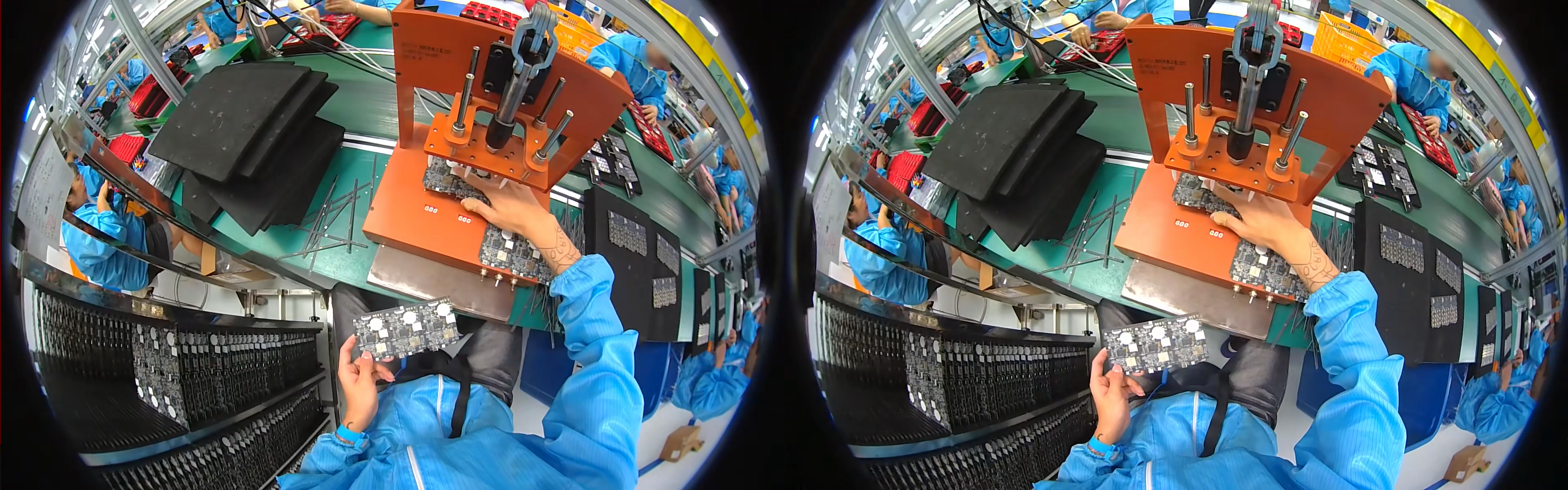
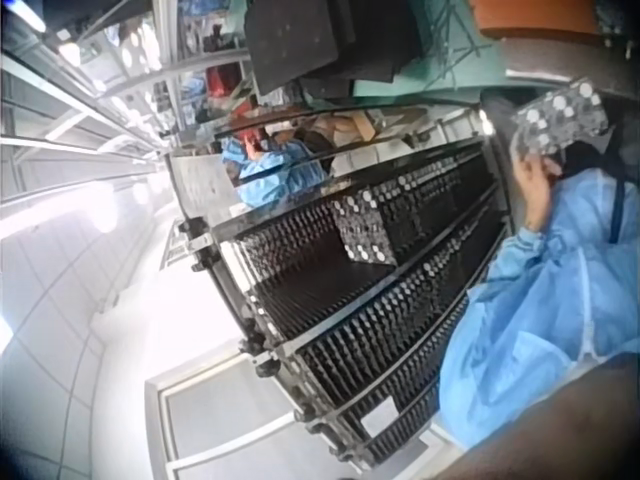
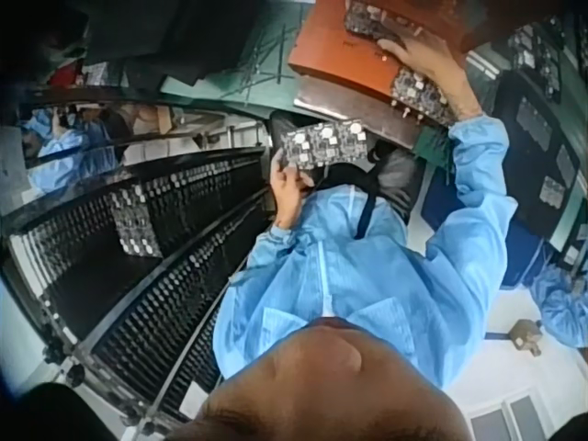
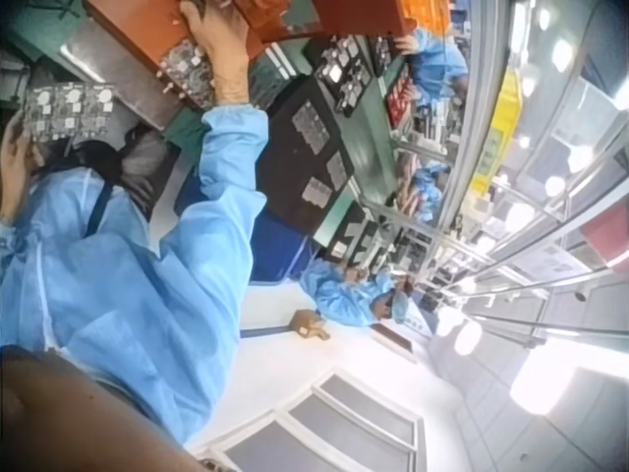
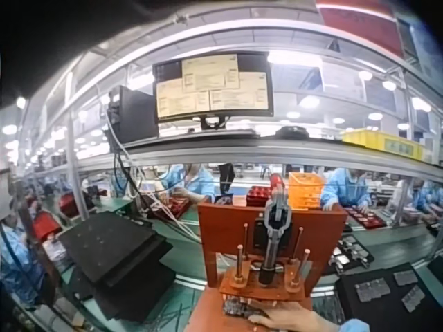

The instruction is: The person loads circuit boards into a press fixture, pulls down the press lever by hand, and removes the boards. The person then separates the circuit boards by hand, placing them onto foam pads and into a storage rack.

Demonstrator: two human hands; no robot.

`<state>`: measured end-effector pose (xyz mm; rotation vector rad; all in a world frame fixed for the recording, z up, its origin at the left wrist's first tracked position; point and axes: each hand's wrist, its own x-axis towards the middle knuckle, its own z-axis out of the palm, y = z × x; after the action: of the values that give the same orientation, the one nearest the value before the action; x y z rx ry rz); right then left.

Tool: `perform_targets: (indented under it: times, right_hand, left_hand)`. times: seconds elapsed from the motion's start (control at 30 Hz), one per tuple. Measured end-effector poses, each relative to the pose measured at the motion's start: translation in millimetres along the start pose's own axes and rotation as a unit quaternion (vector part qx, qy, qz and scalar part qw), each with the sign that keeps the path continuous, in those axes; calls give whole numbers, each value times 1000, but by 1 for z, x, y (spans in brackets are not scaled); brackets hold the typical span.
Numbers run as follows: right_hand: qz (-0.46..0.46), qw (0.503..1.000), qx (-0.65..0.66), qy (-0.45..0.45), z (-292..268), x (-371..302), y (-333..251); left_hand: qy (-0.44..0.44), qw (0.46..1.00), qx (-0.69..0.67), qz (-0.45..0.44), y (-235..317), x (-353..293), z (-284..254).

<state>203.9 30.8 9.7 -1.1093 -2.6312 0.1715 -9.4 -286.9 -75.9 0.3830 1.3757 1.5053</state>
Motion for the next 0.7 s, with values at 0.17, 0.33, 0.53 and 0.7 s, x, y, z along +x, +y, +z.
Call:
perform_targets:
  times: [0.17,0.33,0.53,0.7]
  right_hand:
    - [27,999,32,-25,-12,-1,-4]
    - [-20,999,23,21,-3,-2,4]
    - [-30,999,20,27,-3,3,-5]
    - [7,999,42,-5,-11,-2,-4]
  left_hand:
    - [-16,1000,-9,-6,2,-3,3]
    - [-17,998,-62,0,-3,5,8]
    - [-50,998,-44,-15,-3,12,15]
    - [-55,998,-35,-18,-3,12,17]
